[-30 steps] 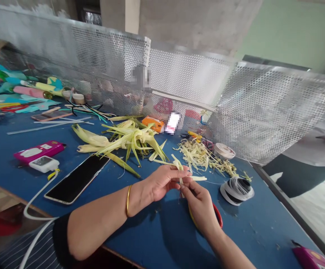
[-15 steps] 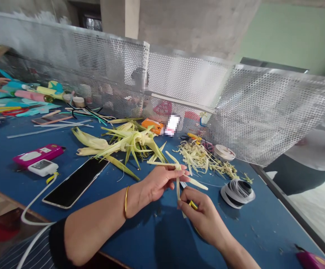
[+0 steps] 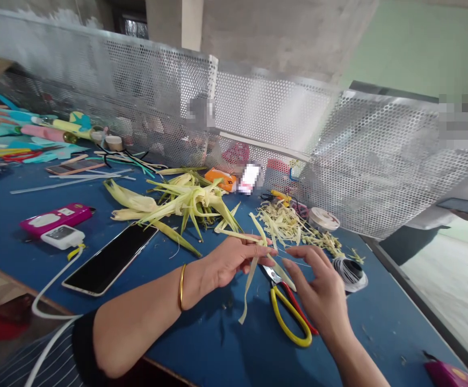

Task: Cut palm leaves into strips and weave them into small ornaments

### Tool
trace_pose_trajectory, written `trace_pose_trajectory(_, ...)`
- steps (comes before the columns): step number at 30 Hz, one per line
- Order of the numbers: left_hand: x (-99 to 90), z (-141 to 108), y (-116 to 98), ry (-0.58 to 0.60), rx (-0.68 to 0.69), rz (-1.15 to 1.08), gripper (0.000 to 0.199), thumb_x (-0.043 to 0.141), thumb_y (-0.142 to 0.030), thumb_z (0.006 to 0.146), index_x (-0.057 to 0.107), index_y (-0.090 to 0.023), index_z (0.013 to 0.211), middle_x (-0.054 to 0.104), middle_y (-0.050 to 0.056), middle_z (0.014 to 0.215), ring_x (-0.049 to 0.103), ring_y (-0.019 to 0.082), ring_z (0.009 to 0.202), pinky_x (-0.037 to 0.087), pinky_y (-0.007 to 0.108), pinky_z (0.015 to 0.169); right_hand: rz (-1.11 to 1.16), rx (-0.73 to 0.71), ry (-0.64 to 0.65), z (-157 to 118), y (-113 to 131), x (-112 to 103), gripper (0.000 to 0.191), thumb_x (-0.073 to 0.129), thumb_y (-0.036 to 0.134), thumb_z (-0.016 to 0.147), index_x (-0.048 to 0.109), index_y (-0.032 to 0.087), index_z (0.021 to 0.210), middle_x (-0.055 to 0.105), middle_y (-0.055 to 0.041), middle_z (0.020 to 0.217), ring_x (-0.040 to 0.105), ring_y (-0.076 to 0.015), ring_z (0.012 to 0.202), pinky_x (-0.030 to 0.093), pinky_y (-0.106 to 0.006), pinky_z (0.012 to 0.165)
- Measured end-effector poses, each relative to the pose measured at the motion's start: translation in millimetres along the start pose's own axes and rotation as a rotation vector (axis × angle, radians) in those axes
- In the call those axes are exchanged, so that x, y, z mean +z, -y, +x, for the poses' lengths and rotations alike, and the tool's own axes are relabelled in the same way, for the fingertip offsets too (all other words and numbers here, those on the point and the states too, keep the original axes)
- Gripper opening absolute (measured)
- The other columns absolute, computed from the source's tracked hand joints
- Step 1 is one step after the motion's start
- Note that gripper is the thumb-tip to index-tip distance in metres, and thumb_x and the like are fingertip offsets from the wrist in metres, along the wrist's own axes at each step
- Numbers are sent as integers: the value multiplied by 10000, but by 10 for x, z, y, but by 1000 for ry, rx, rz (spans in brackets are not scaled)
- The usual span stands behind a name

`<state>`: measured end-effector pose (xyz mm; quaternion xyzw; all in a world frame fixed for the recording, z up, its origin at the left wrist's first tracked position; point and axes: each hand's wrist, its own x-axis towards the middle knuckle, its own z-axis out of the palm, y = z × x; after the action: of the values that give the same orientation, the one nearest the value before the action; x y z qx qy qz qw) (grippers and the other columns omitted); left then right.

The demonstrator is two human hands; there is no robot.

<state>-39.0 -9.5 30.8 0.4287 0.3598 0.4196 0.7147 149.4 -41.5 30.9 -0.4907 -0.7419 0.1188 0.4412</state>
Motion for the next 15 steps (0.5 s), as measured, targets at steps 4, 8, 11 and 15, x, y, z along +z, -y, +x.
trace_pose_trajectory(4, -15, 16, 30, 6, 25, 56, 441, 798, -462, 675, 736, -113, 937, 700, 87, 798, 523, 85, 597, 191, 215, 440, 180, 161, 328, 17, -39, 111, 345, 526, 512, 916, 650, 199, 843, 661, -30, 776, 577, -177, 716, 406, -255, 610)
trace_pose_trajectory(8, 32, 6, 36, -31, 42, 71, 450, 831, -395, 611, 740, -130, 963, 683, 46, 784, 477, 71, 574, 189, 219, 446, 202, 181, 304, -42, -38, 214, 385, 496, 513, 928, 586, 196, 728, 579, 5, 659, 505, -145, 633, 374, -244, 601)
trace_pose_trajectory(11, 75, -4, 40, -96, 55, 101, 409, 826, -350, 600, 744, -119, 927, 653, 21, 697, 439, 64, 537, 182, 220, 444, 107, 137, 262, -67, -53, 224, 367, 492, 480, 929, 532, 204, 691, 550, 7, 642, 475, -143, 622, 357, -248, 603)
trace_pose_trajectory(15, 99, -5, 54, -126, 72, 93, 295, 757, -304, 662, 743, -110, 884, 700, 52, 759, 436, 59, 526, 206, 217, 448, 73, 89, 289, -64, -44, 186, 369, 487, 442, 932, 483, 210, 645, 521, 14, 588, 449, -139, 590, 350, -253, 589)
